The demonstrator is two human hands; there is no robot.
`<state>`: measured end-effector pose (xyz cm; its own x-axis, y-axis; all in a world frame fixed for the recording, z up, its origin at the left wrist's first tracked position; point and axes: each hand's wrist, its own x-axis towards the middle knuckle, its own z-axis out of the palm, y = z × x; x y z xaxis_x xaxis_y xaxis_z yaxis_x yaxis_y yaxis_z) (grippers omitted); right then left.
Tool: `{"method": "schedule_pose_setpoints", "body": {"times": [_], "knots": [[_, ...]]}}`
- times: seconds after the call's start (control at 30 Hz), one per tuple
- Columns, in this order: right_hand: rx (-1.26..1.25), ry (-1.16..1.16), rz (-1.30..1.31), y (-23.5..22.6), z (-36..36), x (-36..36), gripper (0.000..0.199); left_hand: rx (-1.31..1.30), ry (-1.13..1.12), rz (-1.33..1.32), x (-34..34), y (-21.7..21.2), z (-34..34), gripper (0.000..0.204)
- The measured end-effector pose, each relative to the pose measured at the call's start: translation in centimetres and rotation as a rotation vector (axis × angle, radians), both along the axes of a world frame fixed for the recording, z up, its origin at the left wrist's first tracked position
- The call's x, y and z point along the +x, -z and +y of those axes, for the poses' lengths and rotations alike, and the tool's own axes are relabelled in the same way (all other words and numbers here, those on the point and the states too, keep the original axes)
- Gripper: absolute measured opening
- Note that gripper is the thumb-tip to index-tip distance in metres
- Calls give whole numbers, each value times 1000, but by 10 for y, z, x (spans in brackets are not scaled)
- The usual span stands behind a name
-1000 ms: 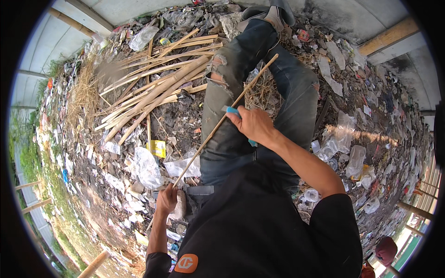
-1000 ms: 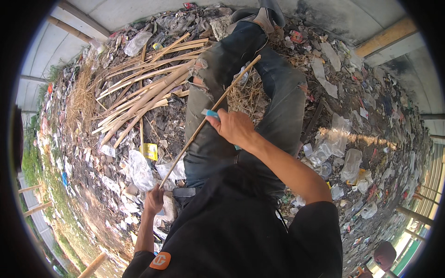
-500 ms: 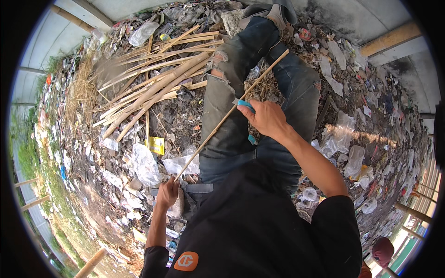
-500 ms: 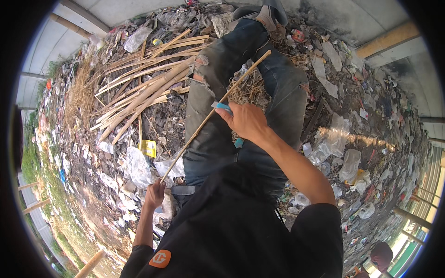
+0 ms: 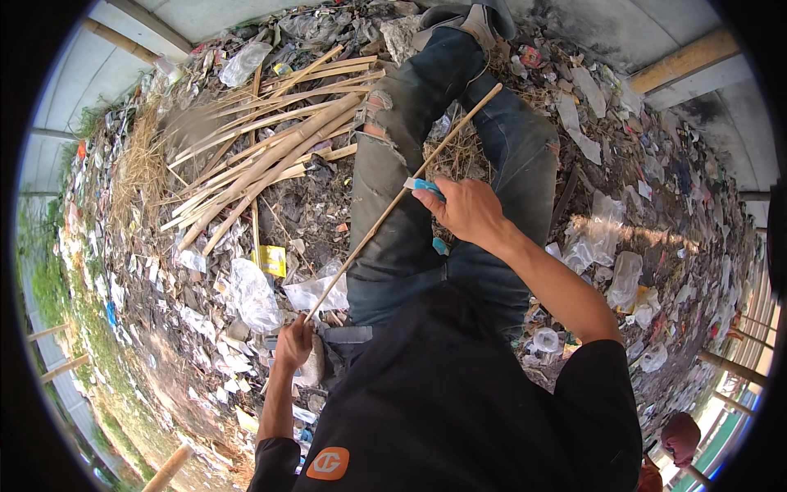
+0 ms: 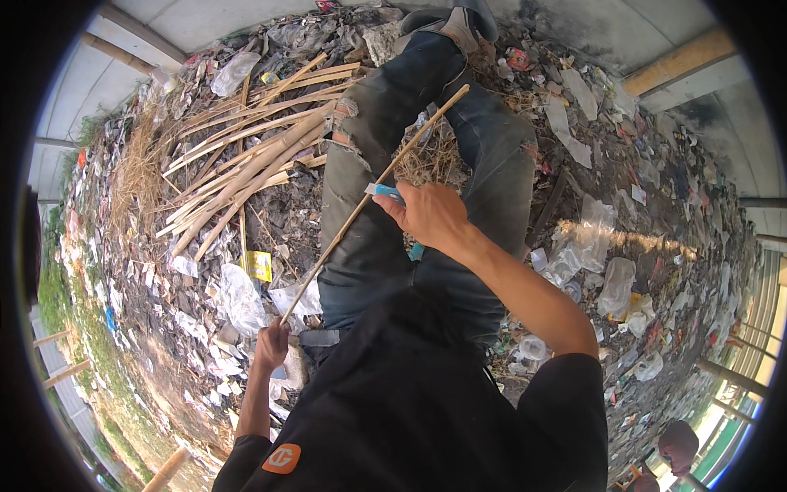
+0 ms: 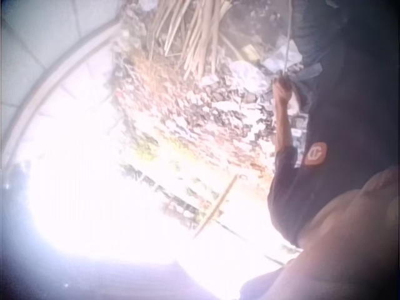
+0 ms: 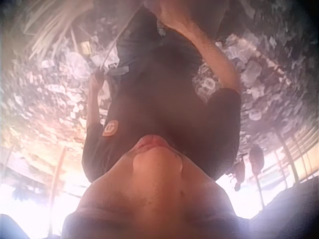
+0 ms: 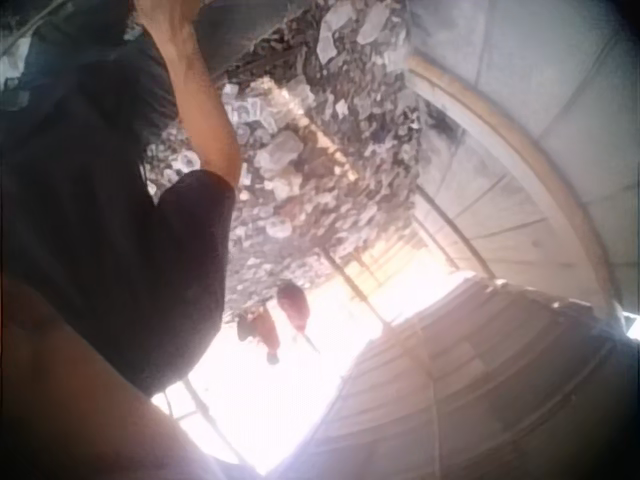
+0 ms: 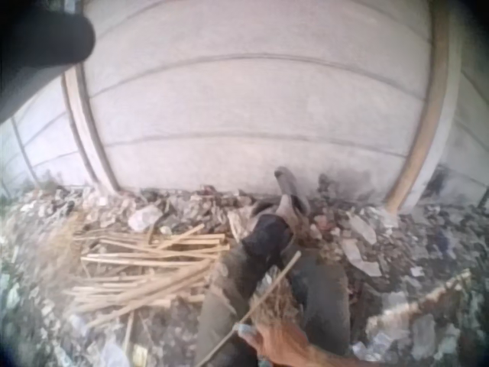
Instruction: The person sits on the ground and uses a utility knife to shave the surface of a long bamboo stick. They hold the stick with their left hand and scrape along its length with the knife in their right hand, removing thin strips of material.
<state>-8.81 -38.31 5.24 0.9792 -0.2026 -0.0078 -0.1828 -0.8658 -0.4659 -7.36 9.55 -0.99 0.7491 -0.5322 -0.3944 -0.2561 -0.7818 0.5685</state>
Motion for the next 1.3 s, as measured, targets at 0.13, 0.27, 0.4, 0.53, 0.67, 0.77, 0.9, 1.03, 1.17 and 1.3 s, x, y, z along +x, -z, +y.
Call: {"method": "schedule_pose_setpoints", "body": {"times": [0.13,0.27,0.4,0.53,0.67,0.77,0.9,1.03,1.17,1.3], "knots": [[-61,267,-53,21,-58,30,65,4,40,-45,3,2,11,17],[31,564,-151,6,-133,40,70,-96,47,-1,3,-9,-10,20],[485,449,-322,-4,-84,30,57,-117,18,91,0,-7,-20,24],[705,343,-208,16,-37,33,52,-154,73,96,8,-17,-31,28],[620,169,-272,46,26,26,63,-193,97,73,10,-27,-39,33],[575,259,-213,43,47,20,68,-162,51,121,11,-28,-48,36],[651,275,-196,41,41,19,68,-66,56,19,17,-26,-65,33],[621,269,-169,40,29,17,63,-151,-74,-28,23,-52,-117,29],[543,304,-201,31,28,15,52,-200,-145,-67,28,-53,-147,35],[285,154,36,25,54,-7,60,-158,-201,-32,29,-61,-173,44]]}}
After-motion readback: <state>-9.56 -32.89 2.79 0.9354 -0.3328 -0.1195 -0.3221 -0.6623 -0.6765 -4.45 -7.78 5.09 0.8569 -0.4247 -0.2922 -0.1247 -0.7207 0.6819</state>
